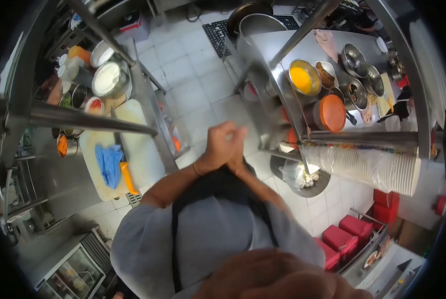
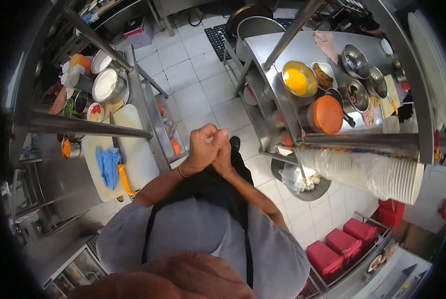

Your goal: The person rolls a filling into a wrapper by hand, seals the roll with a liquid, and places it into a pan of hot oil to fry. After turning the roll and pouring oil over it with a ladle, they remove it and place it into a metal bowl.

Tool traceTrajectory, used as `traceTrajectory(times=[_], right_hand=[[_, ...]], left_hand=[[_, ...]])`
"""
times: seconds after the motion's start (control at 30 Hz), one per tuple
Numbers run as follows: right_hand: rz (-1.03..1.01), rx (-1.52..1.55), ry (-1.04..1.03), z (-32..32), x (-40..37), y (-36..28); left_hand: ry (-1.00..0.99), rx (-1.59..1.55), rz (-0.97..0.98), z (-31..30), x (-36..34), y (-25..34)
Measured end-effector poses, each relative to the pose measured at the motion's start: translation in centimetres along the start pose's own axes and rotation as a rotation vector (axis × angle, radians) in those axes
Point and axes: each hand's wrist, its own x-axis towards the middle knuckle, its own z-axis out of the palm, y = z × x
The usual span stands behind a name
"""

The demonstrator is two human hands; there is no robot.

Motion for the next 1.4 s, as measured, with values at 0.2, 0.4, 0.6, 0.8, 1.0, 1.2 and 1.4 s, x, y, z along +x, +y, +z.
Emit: traceTrajectory(times=[0.2, 0.4, 0.6, 0.8, 1.0, 1.2, 1.4], right_hand=[[-0.178, 0.153, 0.059, -3.8, 7.8, -1.0], [-0.114, 0.201, -0.269, -9.7, 16.0, -5.9], [0.26, 0.276, -0.74, -13.3, 25.5, -7.7], [-0.033, 0.006, -0.041, -10.7, 34.3, -9.5], [0.118, 0.518, -0.148, -10.2, 44.0, -12.4], [0.176, 0.929, -0.338, -8.9, 51.6, -13.1], [0.277, 1.157, -0.372, -8.1, 60.2, -11.7]], left_hand=[[0.105, -0.146, -0.114, 2.5, 8.3, 2.4], [-0.269, -0.49, -0.382, -0.7, 16.7, 1.0], [-0.362, -0.779, -0.331, -2.1, 25.9, 0.7], [0.016, -0.643, -0.229, -5.8, 39.2, -1.6], [-0.295, -0.857, -0.185, -11.4, 51.3, -2.6], [-0.432, -0.947, -0.377, -15.5, 56.8, -9.2], [-0.363, -0.944, -0.425, -17.3, 61.8, -12.2]])
